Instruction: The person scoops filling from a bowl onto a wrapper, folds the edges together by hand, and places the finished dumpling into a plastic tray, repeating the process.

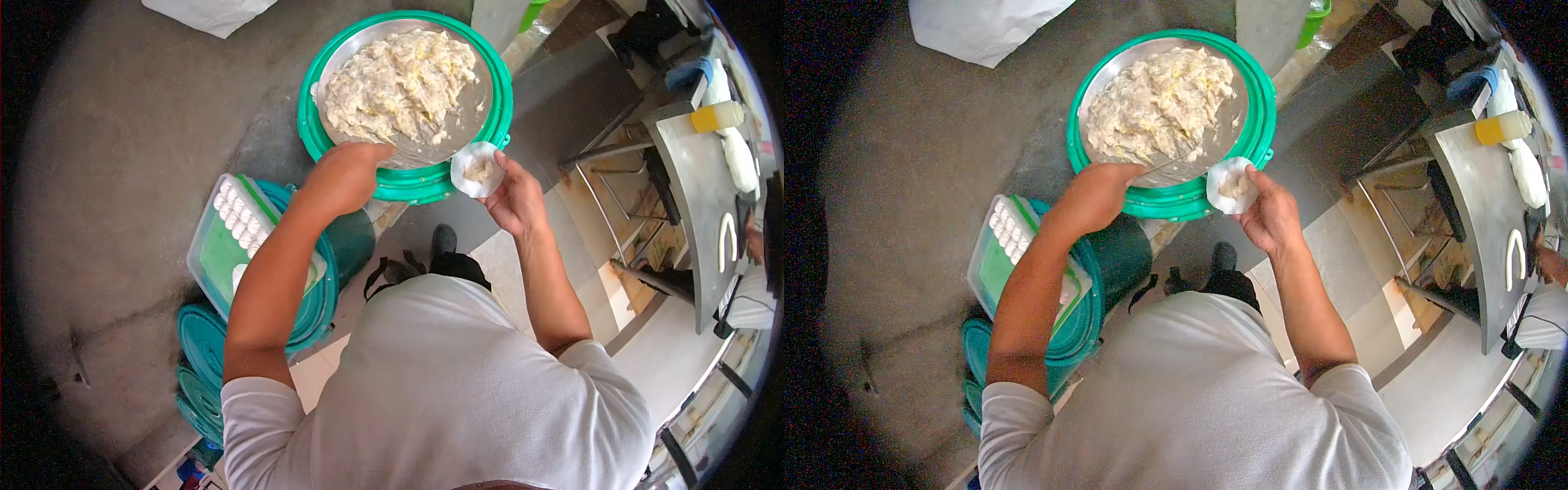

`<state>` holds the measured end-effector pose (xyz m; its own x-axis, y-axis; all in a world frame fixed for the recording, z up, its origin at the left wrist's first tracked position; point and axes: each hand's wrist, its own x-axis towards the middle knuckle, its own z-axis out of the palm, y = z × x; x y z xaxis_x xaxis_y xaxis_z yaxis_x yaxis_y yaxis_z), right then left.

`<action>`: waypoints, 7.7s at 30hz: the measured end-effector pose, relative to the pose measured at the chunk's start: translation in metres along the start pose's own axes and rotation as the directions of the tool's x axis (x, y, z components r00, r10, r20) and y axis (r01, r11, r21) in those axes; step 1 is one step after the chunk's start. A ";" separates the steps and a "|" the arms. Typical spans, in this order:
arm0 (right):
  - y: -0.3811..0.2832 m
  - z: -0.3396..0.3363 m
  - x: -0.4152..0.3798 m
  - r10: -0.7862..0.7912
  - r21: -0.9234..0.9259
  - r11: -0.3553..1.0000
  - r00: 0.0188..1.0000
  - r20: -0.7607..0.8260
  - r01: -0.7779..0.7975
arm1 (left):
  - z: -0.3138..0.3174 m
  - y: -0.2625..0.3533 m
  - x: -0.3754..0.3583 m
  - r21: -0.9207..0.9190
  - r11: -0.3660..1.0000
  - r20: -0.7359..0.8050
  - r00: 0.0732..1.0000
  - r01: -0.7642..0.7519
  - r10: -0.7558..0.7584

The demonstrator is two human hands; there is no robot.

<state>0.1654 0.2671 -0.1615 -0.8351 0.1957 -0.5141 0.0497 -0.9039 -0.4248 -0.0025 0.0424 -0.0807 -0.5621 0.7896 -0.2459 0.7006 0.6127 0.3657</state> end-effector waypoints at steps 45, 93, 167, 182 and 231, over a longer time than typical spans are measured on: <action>-0.011 0.048 -0.038 0.042 -0.086 0.996 0.977 0.210 -0.024 | -0.006 0.017 -0.017 0.218 0.962 -0.124 0.983 0.162 -0.138; 0.196 0.212 -0.155 -0.102 -0.343 0.752 0.613 0.784 0.563 | -0.005 -0.012 -0.294 -0.613 0.333 -0.788 0.526 -0.716 -0.320; 0.181 0.240 -0.173 -0.021 -0.389 0.019 0.390 0.921 0.921 | 0.005 -0.021 -0.308 -0.700 0.229 -0.713 0.646 -0.676 -0.272; 0.183 0.235 -0.168 -0.061 -0.341 0.031 0.343 0.937 0.939 | 0.009 -0.020 -0.309 -0.608 0.382 -0.792 0.567 -0.696 -0.228; 0.188 0.246 -0.129 0.230 -0.349 0.223 0.299 0.926 0.910 | -0.004 -0.021 -0.332 -0.690 0.622 -0.686 0.610 -0.370 -0.397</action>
<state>0.1480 -0.0219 0.0085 -0.7453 -0.5021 0.4386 -0.5577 0.1092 -0.8228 0.1676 -0.2325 -0.0032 -0.9225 0.2157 0.3201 0.3409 0.0663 0.9377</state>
